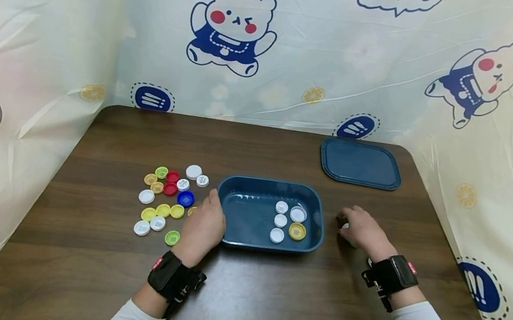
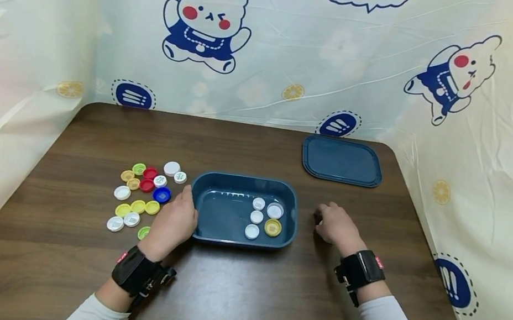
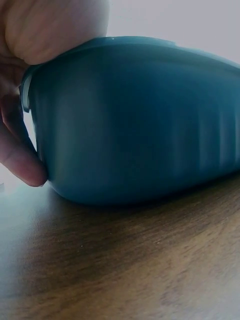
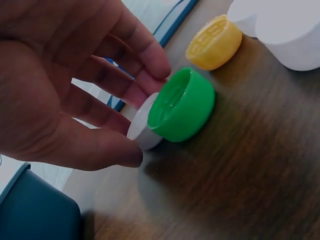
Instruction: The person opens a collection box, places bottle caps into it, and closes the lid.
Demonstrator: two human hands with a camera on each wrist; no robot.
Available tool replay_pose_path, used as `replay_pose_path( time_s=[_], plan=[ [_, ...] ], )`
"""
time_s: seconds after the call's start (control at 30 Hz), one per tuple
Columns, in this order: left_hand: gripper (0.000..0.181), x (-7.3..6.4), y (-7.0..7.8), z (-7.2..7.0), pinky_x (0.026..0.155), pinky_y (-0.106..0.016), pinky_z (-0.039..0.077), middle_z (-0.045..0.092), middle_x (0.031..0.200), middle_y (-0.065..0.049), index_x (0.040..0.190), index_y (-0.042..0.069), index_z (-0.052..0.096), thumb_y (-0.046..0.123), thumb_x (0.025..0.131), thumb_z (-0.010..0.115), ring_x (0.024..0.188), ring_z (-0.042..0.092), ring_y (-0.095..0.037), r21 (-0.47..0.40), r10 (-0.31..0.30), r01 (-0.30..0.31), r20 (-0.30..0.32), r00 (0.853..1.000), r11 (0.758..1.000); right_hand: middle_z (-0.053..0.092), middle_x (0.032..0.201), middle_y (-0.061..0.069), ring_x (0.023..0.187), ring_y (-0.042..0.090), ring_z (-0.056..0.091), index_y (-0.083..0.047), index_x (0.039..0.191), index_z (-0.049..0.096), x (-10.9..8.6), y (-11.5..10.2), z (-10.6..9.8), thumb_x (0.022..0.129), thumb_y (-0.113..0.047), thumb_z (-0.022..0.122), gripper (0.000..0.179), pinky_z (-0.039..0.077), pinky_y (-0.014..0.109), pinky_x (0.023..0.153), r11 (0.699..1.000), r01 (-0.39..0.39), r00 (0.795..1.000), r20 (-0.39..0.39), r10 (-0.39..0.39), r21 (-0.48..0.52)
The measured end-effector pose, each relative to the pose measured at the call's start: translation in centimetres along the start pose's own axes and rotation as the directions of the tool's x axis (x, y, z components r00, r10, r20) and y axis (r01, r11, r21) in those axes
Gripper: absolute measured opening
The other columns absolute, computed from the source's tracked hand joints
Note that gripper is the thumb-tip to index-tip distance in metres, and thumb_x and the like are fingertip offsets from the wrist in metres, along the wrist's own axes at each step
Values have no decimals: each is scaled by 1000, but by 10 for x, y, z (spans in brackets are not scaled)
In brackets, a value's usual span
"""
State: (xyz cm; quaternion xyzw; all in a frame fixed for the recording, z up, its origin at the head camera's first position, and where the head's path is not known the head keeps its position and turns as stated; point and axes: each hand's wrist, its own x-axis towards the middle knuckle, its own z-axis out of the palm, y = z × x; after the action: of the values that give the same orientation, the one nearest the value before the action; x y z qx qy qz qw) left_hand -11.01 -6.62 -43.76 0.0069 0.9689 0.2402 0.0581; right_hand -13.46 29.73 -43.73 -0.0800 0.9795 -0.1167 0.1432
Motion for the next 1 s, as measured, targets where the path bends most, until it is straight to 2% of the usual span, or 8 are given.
replay_pose_path(
  time_s=[0.27, 0.47, 0.63, 0.77, 0.87, 1.0],
  plan=[
    [52, 0, 1, 0, 87, -56, 57, 57, 129, -32, 145, -13, 32, 15, 105, 48, 101, 67, -43, -7, -4, 4, 11, 1000, 1000, 62, 113, 21, 105, 35, 60, 3, 113, 68, -2, 3, -1, 89, -2, 66, 25, 52, 51, 90, 1000, 11, 1000, -12, -11, 11],
    [53, 0, 0, 1, 87, -56, 57, 57, 129, -33, 146, -14, 31, 14, 104, 48, 101, 67, -43, -2, 5, -5, 4, 1000, 1000, 62, 105, 17, 98, 33, 61, -1, 103, 69, -6, -8, -16, 93, -7, 66, 12, 54, 49, 84, 1000, 14, 999, -36, -14, 7],
    [54, 0, -1, 1, 88, -56, 56, 56, 130, -34, 146, -15, 30, 14, 104, 48, 101, 67, -43, 2, 8, -8, 4, 1000, 1000, 61, 100, 14, 91, 28, 59, -2, 101, 69, -12, -32, -37, 94, -8, 66, 10, 54, 46, 81, 998, 64, 993, -106, -61, 27],
    [54, 1, -2, 1, 89, -56, 56, 56, 131, -33, 146, -14, 30, 15, 104, 48, 103, 67, -43, 3, -2, 2, 14, 1000, 1000, 62, 107, 16, 95, 30, 58, -2, 105, 69, -15, -58, -51, 92, -8, 70, 14, 53, 47, 82, 991, 128, 982, -143, -120, 48],
    [55, 1, -2, 1, 91, -56, 55, 55, 133, -33, 147, -14, 29, 15, 105, 48, 106, 66, -43, 2, -14, 14, 26, 1000, 1000, 61, 112, 16, 97, 30, 59, -2, 109, 69, -15, -79, -55, 91, -7, 73, 19, 54, 46, 83, 985, 162, 980, -130, -153, 66],
    [55, 2, -2, 2, 90, -56, 56, 55, 133, -33, 147, -13, 29, 16, 105, 48, 106, 66, -43, -2, -16, 16, 28, 999, 1000, 60, 109, 11, 94, 25, 59, -5, 111, 69, -14, -103, -55, 91, -8, 72, 20, 56, 41, 81, 979, 194, 978, -84, -189, 61]
  ],
)
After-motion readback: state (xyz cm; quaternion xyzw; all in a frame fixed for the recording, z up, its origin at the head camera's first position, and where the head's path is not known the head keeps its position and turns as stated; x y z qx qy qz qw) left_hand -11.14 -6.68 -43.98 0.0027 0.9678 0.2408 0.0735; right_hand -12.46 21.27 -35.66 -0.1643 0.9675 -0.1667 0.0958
